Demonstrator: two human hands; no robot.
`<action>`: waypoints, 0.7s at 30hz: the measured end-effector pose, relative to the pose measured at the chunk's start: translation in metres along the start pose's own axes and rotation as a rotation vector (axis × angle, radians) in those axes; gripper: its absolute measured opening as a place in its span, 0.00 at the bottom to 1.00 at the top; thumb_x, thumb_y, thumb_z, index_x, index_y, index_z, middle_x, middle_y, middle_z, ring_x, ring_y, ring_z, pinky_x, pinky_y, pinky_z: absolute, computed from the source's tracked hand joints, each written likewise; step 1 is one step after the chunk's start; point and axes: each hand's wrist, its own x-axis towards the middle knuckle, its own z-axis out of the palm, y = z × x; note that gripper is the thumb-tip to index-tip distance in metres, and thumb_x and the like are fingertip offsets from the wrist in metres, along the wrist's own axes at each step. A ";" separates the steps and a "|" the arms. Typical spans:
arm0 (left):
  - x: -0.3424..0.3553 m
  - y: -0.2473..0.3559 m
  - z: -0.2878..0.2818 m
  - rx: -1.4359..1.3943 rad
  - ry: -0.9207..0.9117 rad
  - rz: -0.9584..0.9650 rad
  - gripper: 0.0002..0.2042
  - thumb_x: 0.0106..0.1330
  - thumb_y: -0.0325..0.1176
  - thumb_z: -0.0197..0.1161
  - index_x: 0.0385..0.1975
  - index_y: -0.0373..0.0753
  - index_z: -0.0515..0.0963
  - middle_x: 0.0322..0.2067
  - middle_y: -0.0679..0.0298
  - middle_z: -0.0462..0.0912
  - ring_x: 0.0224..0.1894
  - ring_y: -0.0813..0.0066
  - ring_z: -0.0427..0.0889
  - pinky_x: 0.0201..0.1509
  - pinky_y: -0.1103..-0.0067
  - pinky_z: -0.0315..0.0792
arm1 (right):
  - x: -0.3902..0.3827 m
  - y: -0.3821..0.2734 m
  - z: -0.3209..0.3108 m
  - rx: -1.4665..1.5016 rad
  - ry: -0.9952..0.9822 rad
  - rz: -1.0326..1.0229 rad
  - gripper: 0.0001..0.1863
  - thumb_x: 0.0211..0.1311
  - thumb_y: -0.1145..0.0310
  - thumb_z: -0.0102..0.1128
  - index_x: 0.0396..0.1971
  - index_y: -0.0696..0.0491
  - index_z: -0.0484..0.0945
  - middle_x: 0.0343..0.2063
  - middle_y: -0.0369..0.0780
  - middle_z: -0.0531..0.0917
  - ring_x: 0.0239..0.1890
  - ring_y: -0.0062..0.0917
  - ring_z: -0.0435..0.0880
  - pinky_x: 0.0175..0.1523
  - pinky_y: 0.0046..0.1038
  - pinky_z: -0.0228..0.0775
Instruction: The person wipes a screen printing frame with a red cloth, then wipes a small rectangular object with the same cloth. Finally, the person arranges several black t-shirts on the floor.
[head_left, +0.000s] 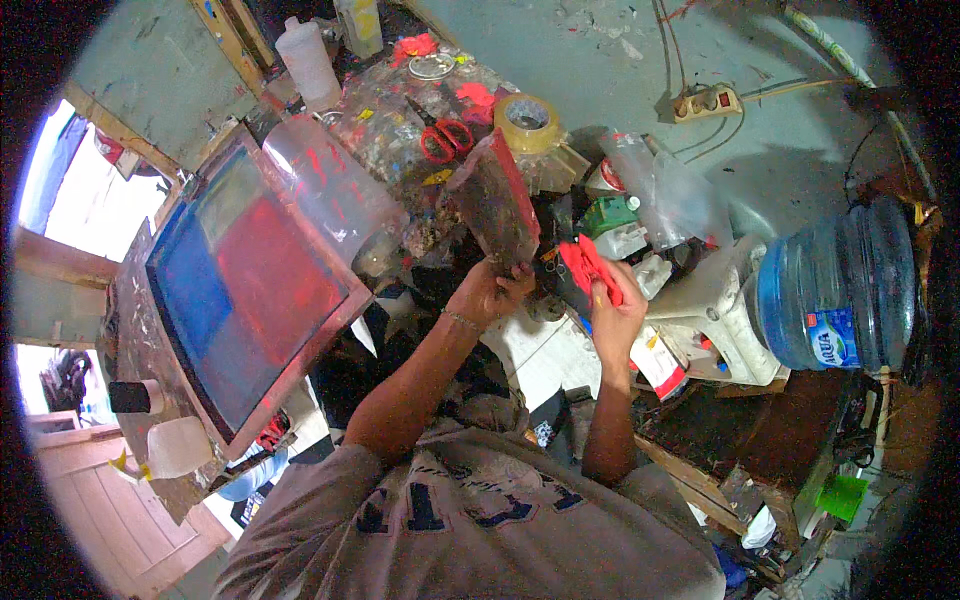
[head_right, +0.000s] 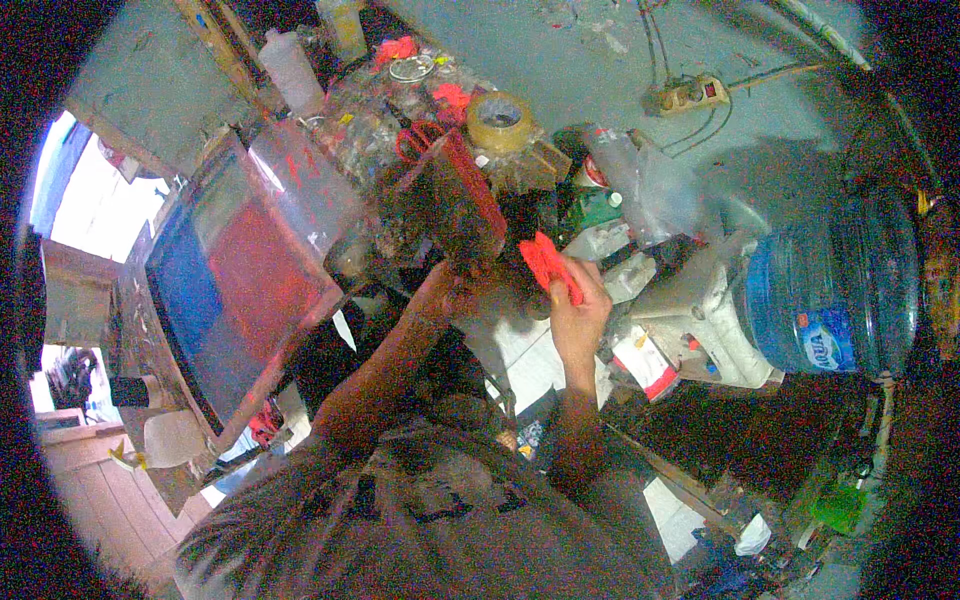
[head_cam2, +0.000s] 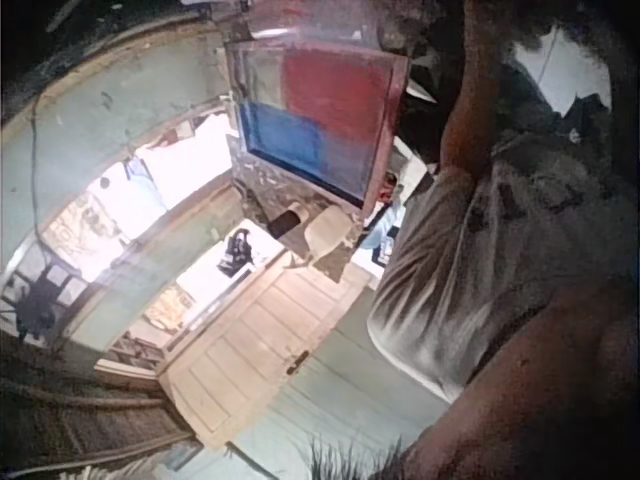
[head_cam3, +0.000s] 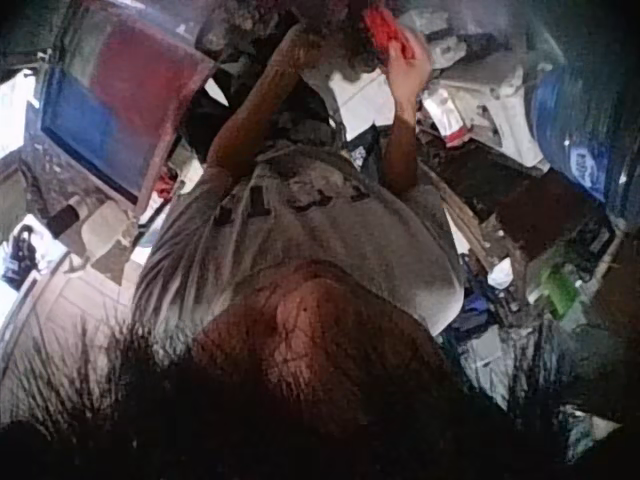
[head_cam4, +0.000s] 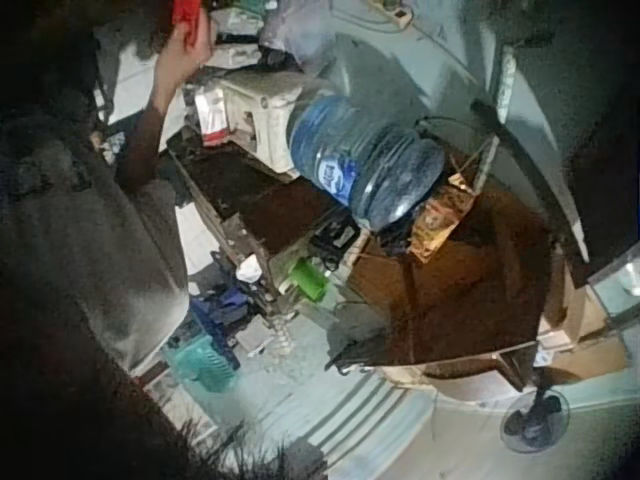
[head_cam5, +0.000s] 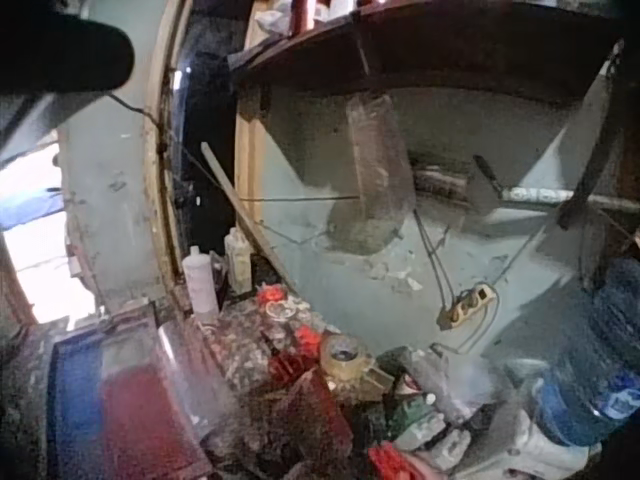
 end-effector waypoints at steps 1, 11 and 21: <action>-0.001 -0.001 0.002 -0.026 0.017 0.005 0.13 0.70 0.37 0.52 0.38 0.30 0.71 0.33 0.54 0.73 0.27 0.69 0.77 0.19 0.83 0.69 | 0.006 -0.002 0.003 0.003 -0.006 0.012 0.17 0.53 0.85 0.56 0.45 0.62 0.81 0.40 0.41 0.82 0.44 0.26 0.81 0.52 0.24 0.71; 0.009 0.035 -0.024 -0.272 0.158 -0.036 0.15 0.68 0.36 0.54 0.40 0.28 0.67 0.33 0.57 0.71 0.29 0.74 0.75 0.21 0.84 0.68 | 0.033 0.017 0.023 0.094 0.021 0.142 0.16 0.55 0.84 0.57 0.45 0.62 0.81 0.39 0.40 0.82 0.44 0.24 0.80 0.51 0.23 0.71; -0.016 -0.005 0.010 0.502 0.217 0.728 0.21 0.75 0.42 0.50 0.60 0.34 0.65 0.47 0.50 0.75 0.40 0.61 0.79 0.35 0.77 0.80 | 0.033 0.040 0.027 0.009 -0.019 0.108 0.17 0.63 0.81 0.54 0.51 0.57 0.81 0.33 0.31 0.81 0.24 0.11 0.71 0.27 0.16 0.63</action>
